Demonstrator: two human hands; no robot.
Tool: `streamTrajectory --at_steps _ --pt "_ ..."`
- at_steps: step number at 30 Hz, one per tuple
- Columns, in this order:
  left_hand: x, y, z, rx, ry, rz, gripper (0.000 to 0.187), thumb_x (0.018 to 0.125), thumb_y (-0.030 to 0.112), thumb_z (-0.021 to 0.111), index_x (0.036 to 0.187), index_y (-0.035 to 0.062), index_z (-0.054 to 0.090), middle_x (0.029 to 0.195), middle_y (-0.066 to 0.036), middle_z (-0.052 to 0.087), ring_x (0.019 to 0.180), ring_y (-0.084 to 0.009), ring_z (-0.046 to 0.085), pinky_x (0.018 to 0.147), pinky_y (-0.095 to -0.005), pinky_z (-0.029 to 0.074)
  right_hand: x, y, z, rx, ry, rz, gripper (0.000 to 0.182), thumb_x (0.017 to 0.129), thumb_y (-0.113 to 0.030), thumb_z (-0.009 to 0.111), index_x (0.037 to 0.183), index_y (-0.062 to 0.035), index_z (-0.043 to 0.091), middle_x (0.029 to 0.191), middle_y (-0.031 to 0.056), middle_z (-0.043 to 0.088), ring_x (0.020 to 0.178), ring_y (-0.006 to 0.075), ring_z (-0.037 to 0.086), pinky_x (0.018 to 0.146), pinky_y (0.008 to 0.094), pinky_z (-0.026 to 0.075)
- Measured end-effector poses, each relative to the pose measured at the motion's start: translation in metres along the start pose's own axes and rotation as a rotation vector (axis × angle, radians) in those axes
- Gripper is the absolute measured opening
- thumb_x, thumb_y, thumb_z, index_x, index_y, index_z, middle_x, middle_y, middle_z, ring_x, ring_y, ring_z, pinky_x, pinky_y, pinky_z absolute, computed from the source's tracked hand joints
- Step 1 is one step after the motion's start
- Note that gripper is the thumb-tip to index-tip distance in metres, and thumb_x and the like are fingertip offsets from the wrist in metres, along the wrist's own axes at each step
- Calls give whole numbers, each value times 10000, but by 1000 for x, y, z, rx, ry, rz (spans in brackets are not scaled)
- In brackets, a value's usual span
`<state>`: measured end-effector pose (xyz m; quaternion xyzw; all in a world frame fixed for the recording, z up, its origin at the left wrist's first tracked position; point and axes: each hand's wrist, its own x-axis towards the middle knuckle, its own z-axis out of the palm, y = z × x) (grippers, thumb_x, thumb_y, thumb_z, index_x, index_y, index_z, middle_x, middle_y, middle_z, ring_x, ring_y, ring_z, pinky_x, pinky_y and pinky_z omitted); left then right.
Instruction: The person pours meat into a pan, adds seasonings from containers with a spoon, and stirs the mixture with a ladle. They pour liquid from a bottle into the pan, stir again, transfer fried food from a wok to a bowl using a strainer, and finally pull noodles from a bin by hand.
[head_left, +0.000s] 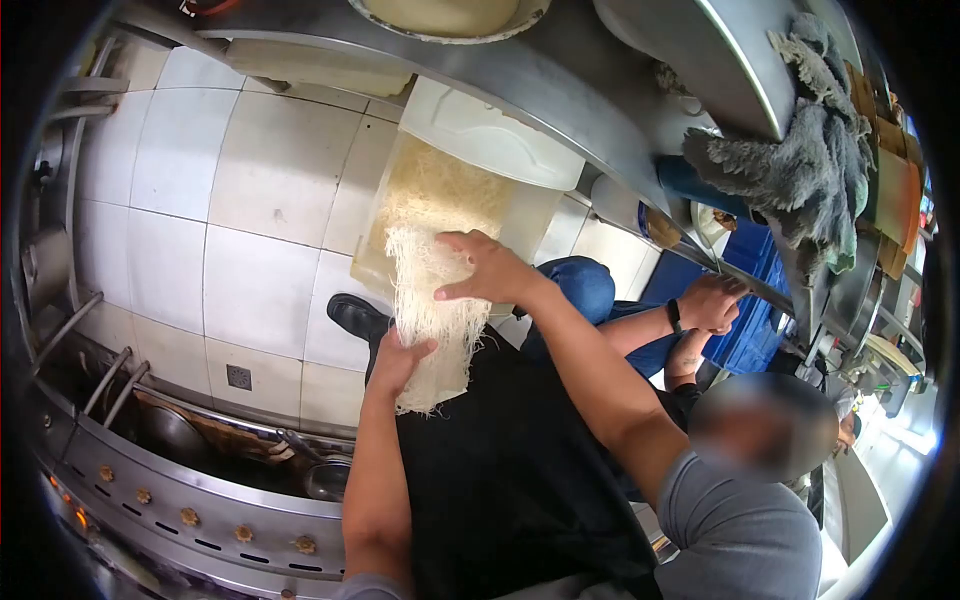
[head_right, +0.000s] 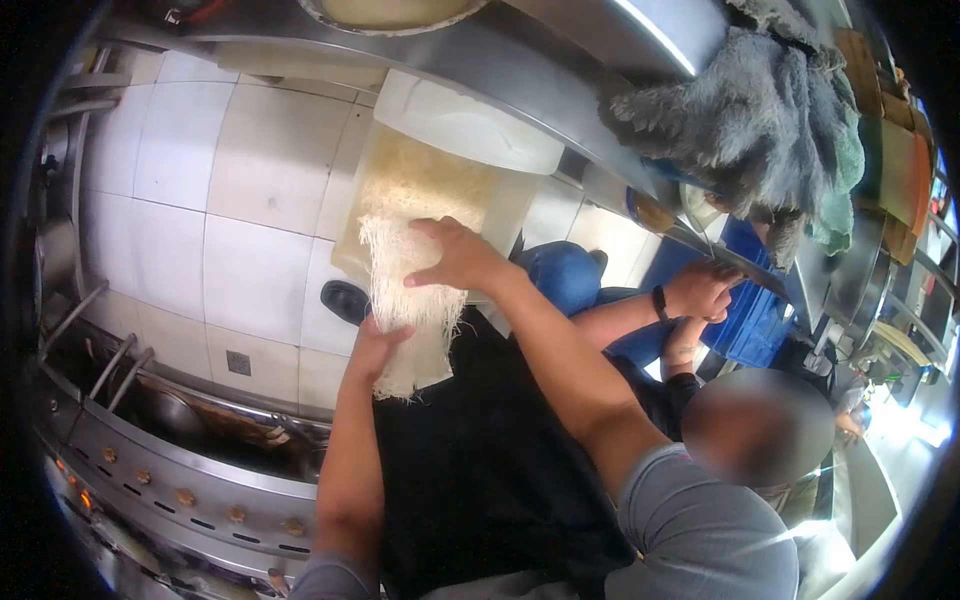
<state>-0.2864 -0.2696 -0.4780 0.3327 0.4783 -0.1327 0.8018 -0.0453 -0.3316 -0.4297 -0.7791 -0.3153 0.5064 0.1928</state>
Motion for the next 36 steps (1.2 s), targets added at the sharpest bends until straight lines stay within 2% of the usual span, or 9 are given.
streamTrajectory --at_steps 3,5,8,10,14,20,25,28,36 --pt "0 -5 -12 -3 0 -24 432 802 -37 701 1212 -20 566 1110 -91 665 981 -174 628 895 -324 494 22 24 -14 240 -69 37 499 843 -382 672 1274 -144 589 1109 112 663 1053 297 623 919 399 481" --pt "0 -7 -17 -83 -28 -58 445 795 -40 716 1214 -20 565 1111 -91 668 987 -173 631 897 -317 497 52 56 -15 231 69 -38 384 874 -364 631 1178 -131 650 973 77 711 985 285 655 893 412 487" --pt "-9 2 -17 -20 -30 -28 466 786 -54 726 1220 -16 562 1107 -87 672 992 -169 633 889 -309 504 94 75 -16 11 120 55 513 852 -370 651 1310 -161 555 1205 127 634 1110 307 601 936 417 478" --pt "-20 5 -18 -32 -25 -53 477 785 -59 727 1229 -12 558 1111 -84 670 994 -167 632 889 -308 504 116 56 -4 -285 324 27 642 841 -295 679 1419 -181 425 1469 170 388 1275 335 466 986 398 462" --pt "-35 -7 -26 -77 -12 -85 523 785 -62 701 1272 3 522 1162 -88 641 1035 -187 620 903 -327 503 149 32 7 -374 256 -7 758 808 -257 702 1467 -246 328 1573 170 143 1369 377 338 1043 429 431" --pt "-52 -8 -35 -125 30 -64 532 783 -64 709 1274 -2 514 1153 -92 646 1041 -190 624 896 -328 512 162 71 15 -390 149 117 670 758 -148 684 1377 -239 445 1497 146 310 1275 367 444 1043 419 428" --pt "-53 8 -39 -83 39 -63 505 795 -50 714 1262 -11 525 1155 -99 649 1029 -183 627 895 -318 507 122 77 -7 -206 345 18 407 747 -93 647 1151 -120 606 1237 132 583 1169 305 545 969 373 458" --pt "-50 22 -31 -101 20 -49 497 800 -41 722 1259 -12 535 1164 -96 651 1032 -171 622 909 -312 494 86 79 -9 -99 341 -189 315 749 -60 648 1063 -86 651 1139 120 651 1094 301 605 941 365 479" --pt "-34 28 -28 -110 -10 -14 493 797 -57 708 1260 -16 544 1184 -101 645 1049 -180 617 931 -323 482 34 48 -2 96 498 -69 280 748 -74 660 1026 -58 690 1110 158 674 1005 290 652 894 345 496"
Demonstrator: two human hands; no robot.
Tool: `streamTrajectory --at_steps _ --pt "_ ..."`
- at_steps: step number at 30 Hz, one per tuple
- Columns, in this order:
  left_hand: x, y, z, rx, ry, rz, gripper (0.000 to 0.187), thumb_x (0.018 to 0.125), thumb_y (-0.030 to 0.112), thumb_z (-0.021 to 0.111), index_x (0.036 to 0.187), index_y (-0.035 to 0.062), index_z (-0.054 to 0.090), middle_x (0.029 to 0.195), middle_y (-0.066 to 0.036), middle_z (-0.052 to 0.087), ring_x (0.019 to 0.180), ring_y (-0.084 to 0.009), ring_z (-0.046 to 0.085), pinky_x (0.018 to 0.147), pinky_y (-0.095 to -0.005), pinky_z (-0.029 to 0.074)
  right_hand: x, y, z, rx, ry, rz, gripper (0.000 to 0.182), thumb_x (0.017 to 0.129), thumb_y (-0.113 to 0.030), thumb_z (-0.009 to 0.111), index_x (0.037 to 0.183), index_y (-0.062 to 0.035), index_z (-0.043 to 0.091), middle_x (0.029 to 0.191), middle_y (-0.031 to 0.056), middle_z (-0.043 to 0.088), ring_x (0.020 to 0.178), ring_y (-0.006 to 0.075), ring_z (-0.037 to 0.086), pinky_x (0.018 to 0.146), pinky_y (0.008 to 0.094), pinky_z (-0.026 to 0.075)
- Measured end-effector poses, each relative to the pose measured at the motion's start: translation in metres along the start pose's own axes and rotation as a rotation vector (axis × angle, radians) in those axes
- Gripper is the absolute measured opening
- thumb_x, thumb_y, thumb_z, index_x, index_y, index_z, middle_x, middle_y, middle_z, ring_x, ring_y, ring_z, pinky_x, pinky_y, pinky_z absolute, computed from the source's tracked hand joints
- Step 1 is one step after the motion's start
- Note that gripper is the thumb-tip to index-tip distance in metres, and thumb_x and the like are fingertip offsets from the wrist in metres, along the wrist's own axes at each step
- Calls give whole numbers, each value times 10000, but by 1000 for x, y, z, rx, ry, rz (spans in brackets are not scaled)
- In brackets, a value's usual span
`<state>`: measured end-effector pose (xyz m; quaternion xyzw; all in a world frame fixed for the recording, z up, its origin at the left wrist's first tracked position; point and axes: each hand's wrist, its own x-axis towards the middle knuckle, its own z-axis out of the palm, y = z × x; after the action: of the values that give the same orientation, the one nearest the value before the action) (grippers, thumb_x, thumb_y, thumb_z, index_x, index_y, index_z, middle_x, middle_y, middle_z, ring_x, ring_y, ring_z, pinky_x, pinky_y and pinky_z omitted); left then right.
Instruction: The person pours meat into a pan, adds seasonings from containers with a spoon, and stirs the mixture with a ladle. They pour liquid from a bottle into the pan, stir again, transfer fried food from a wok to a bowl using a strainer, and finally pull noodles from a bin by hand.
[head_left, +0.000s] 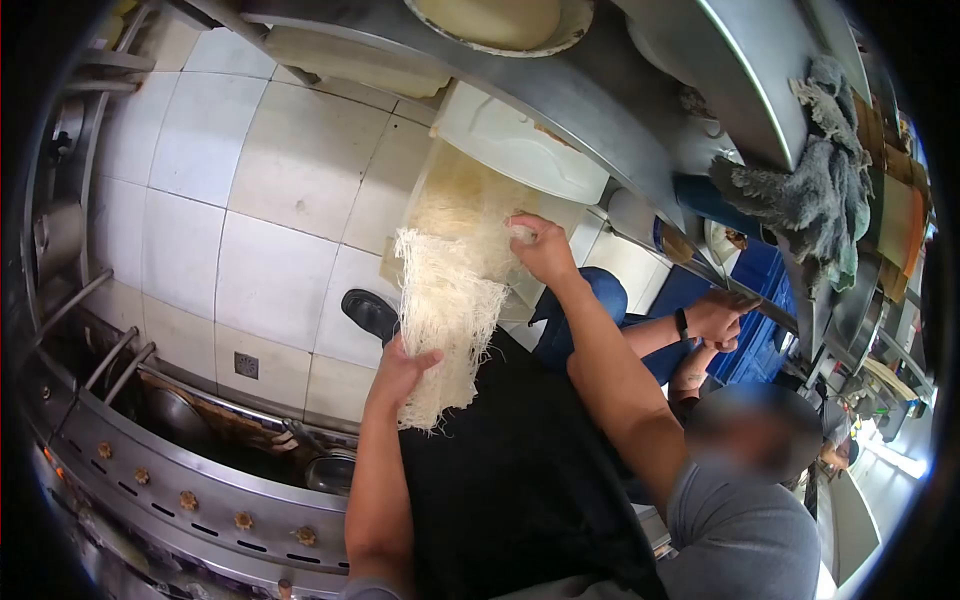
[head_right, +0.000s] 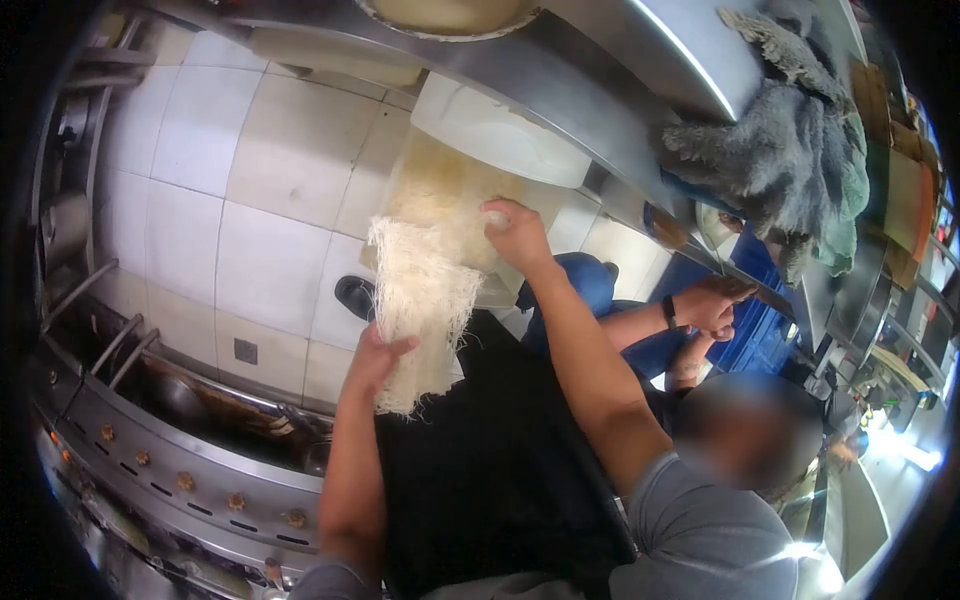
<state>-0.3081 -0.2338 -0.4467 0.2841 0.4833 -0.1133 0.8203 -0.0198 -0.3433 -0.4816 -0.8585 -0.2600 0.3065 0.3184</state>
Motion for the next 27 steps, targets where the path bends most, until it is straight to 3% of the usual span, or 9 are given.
streamTrajectory --at_steps 5,7,11,13,15,17,19,22,27 --pt "-1 5 -5 41 64 -12 502 791 -73 698 1265 -16 542 1189 -108 640 1059 -182 611 935 -327 477 7 12 7 35 -57 46 247 765 -69 651 1007 -44 695 1022 149 704 919 272 673 840 322 503" --pt "-3 4 -9 16 54 -8 504 791 -73 697 1266 -17 540 1188 -108 640 1057 -184 612 935 -326 477 5 -3 3 124 -58 279 246 761 -51 654 1003 -44 695 928 124 708 877 243 672 821 311 503" --pt "1 -1 -14 -3 5 41 495 801 -48 697 1269 -16 536 1177 -101 642 1046 -182 613 929 -321 476 -2 -49 -8 174 -95 385 233 761 -31 657 991 -46 690 937 103 692 845 203 662 787 298 508" --pt "5 -3 -11 -39 -10 76 482 808 -36 694 1264 -14 540 1173 -98 642 1043 -181 613 925 -321 477 -17 -76 2 118 40 -225 240 760 -12 654 993 -59 684 1010 128 676 886 240 673 780 320 528" --pt "11 -6 -9 -74 -25 112 469 815 -25 692 1259 -12 543 1168 -95 643 1039 -179 613 921 -321 477 -36 -104 12 -16 -31 -328 279 752 6 655 1016 -80 675 1157 150 634 984 302 656 819 352 538" --pt "20 -9 -6 -78 -14 138 450 821 -15 687 1250 -3 550 1156 -83 643 1028 -171 613 908 -316 481 -57 -137 25 -56 -131 -179 283 756 31 657 1026 -52 680 1180 143 634 1063 300 634 925 333 504" --pt "16 7 4 -87 2 137 435 822 -15 685 1237 -2 556 1141 -74 645 1014 -163 613 894 -308 483 -68 -125 54 -136 -176 -204 334 792 -58 676 1125 -88 669 1362 153 516 1207 351 538 1013 402 442" --pt "21 12 9 -52 29 165 404 826 -11 679 1213 6 567 1111 -55 649 983 -145 612 864 -293 488 -70 -118 77 -561 -260 -268 531 849 -332 673 1346 -184 557 1580 155 150 1408 485 183 1098 624 224" --pt "30 5 -10 114 -33 7 471 820 45 643 1276 20 527 1155 -112 617 1046 -156 578 881 -269 454 -75 -131 59 -486 -354 -300 724 781 -443 731 1420 -213 481 1605 146 68 1443 450 128 1104 661 158"
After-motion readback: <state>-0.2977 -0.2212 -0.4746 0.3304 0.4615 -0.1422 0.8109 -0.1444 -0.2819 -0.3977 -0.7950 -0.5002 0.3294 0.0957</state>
